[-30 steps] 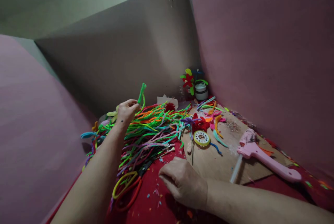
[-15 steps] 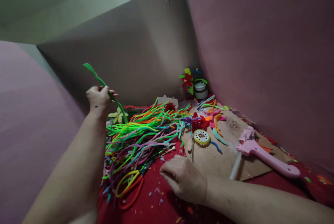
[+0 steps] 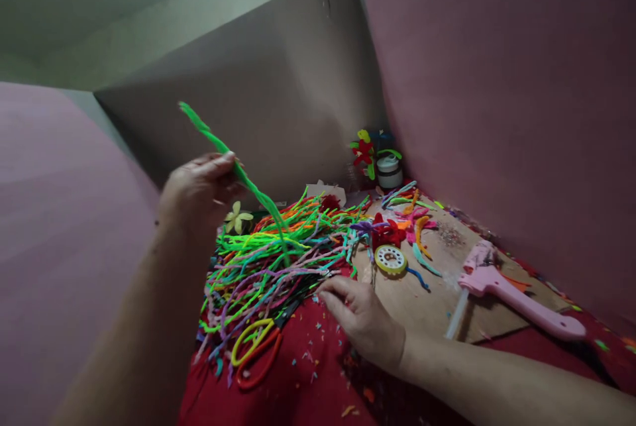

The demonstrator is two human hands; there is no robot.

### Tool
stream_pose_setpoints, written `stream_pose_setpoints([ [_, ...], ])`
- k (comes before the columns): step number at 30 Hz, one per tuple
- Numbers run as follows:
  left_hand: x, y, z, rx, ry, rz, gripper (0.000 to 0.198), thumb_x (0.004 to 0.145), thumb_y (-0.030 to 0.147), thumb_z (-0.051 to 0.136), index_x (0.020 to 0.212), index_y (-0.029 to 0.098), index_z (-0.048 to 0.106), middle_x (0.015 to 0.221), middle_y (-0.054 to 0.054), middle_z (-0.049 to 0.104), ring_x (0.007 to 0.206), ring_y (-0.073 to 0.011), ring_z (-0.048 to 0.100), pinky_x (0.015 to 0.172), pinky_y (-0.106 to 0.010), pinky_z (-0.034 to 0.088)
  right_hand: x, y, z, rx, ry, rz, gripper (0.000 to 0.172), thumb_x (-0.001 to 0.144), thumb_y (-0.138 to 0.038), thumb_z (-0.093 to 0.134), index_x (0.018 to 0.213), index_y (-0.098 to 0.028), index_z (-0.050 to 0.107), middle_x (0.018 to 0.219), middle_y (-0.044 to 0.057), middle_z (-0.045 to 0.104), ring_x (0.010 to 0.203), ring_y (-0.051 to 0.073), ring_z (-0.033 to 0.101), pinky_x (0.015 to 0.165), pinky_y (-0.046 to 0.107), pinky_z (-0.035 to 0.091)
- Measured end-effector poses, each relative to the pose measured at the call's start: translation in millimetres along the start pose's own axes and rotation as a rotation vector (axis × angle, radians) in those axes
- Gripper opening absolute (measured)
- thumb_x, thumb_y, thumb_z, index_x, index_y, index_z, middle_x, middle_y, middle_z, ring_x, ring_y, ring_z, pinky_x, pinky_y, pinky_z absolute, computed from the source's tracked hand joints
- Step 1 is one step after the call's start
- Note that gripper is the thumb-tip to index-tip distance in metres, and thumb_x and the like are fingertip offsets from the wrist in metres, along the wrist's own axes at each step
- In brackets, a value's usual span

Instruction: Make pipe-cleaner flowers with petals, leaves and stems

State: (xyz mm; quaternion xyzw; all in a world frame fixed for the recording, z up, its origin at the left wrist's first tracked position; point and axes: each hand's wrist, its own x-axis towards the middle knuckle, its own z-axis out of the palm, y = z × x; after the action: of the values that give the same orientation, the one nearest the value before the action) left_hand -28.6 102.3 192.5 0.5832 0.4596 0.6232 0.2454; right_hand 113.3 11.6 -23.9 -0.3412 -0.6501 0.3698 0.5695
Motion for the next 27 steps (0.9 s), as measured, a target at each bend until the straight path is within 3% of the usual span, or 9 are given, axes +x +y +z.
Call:
stream_pose_setpoints([
  [2,-29,-8,7.7,-0.058,-0.221,-0.224,0.005,0.067,0.02,0.06,0.066,0.015,0.058,0.052,0.002,0.056,0.036,-0.0074,0.046,0.032,-0.021,0.035,6,-8,-4,0.19,0.096,0.135,0.02,0.086,-0.031,0.046,0.083,-0.017,0.06,0.068,0.0,0.055,0.062,0.011,0.049,0.058,0.023,0.039],
  [4,-56,-22,13.1,-0.065,-0.293,-0.32,0.01,0.062,0.021,0.065,0.064,0.014,0.06,0.049,0.001,0.053,0.035,-0.0085,0.046,0.031,-0.021,0.035,12,-17,-10,0.402,0.146,0.233,0.024,0.084,-0.037,0.049,0.087,-0.017,0.06,0.071,0.0,0.057,0.06,0.01,0.049,0.056,0.022,0.04],
  [7,-86,-46,18.8,-0.206,-0.416,-0.496,0.018,0.058,0.021,0.073,0.067,0.015,0.059,0.049,0.004,0.051,0.037,-0.0063,0.046,0.034,-0.018,0.037,19,-25,-16,0.577,0.073,0.273,0.027,0.08,-0.04,0.053,0.082,-0.014,0.062,0.069,0.002,0.059,0.058,0.01,0.051,0.055,0.022,0.039],
  [11,-113,-72,27.4,-0.259,-0.371,-0.517,0.023,0.059,0.025,0.075,0.066,0.016,0.055,0.046,0.007,0.048,0.034,-0.0043,0.041,0.034,-0.017,0.032,19,-26,-18,0.644,-0.069,0.361,0.02,0.069,-0.033,0.065,0.071,-0.014,0.062,0.061,-0.002,0.056,0.049,0.007,0.045,0.045,0.021,0.029],
  [16,-128,-83,33.8,-0.251,-0.282,-0.476,0.027,0.058,0.027,0.076,0.061,0.015,0.053,0.044,0.008,0.044,0.034,-0.0023,0.037,0.035,-0.015,0.028,16,-22,-12,0.666,-0.079,0.434,0.024,0.062,-0.028,0.07,0.054,-0.014,0.052,0.047,-0.007,0.044,0.042,0.004,0.033,0.043,0.021,0.022],
  [23,-129,-96,22.5,-0.373,-0.293,-0.562,0.029,0.059,0.026,0.076,0.067,0.017,0.05,0.052,0.008,0.05,0.043,-0.0055,0.048,0.045,-0.018,0.043,18,-13,-11,0.819,-0.053,0.544,0.018,0.059,-0.026,0.07,0.063,-0.015,0.057,0.048,-0.005,0.053,0.041,0.006,0.041,0.043,0.021,0.027],
  [27,-131,-106,17.4,-0.52,-0.346,-0.552,0.019,0.066,0.021,0.07,0.071,0.016,0.052,0.064,0.003,0.059,0.044,-0.0048,0.048,0.043,-0.018,0.039,20,-7,-12,0.822,-0.013,0.54,0.015,0.061,-0.025,0.067,0.064,-0.014,0.058,0.051,-0.003,0.058,0.041,0.006,0.043,0.043,0.021,0.028],
])
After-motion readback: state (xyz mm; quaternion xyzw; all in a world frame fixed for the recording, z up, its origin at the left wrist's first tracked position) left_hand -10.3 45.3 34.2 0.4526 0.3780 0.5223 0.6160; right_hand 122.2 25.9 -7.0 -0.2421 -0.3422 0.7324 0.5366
